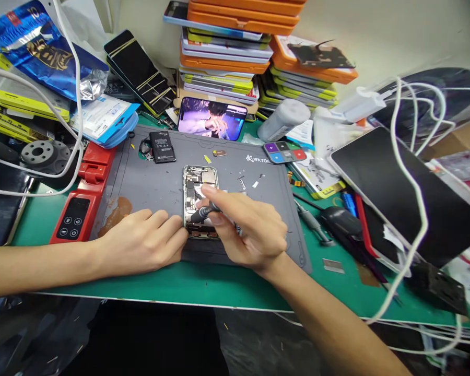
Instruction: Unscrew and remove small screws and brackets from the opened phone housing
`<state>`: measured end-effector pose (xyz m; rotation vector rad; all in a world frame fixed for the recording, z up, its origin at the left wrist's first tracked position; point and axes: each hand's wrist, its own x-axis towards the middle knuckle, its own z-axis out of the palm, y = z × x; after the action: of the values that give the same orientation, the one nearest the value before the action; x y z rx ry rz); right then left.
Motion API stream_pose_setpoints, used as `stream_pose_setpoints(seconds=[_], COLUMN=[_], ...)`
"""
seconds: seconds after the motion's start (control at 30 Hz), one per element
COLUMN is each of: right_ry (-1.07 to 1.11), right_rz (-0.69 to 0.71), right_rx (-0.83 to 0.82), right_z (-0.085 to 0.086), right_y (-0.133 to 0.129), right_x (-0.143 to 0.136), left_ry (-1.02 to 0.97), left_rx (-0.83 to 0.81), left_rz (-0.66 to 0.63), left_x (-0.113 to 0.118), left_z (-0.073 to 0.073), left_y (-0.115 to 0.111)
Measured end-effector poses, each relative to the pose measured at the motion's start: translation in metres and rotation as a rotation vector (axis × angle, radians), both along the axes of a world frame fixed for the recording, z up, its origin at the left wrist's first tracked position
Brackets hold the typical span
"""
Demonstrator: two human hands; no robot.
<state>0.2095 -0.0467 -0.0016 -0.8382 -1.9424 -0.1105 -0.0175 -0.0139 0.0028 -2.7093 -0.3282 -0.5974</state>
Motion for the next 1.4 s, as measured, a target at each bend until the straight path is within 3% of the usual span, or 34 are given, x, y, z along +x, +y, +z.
stream_pose_setpoints(seconds=[0.27,0.83,1.4], right_ry=[0.007,-0.031,-0.038], right_rz=[-0.040,0.058,0.050], right_rx=[-0.039,-0.028,0.001], right_z=[0.0018,0.0004,0.0001], right_y=[-0.0005,0.0035,0.0046], right_x=[0.0026,0.0013,-0.0019], left_ry=[0.019,0.027,0.053], left_rx=[0.001,0.012,0.005], left_rz=[0.007,0.009,0.019], left_x=[0.0004,0.0003,-0.0019], left_z=[0.0021,0.0022,0.0008], left_y=[0.0006,0.0007,0.0006])
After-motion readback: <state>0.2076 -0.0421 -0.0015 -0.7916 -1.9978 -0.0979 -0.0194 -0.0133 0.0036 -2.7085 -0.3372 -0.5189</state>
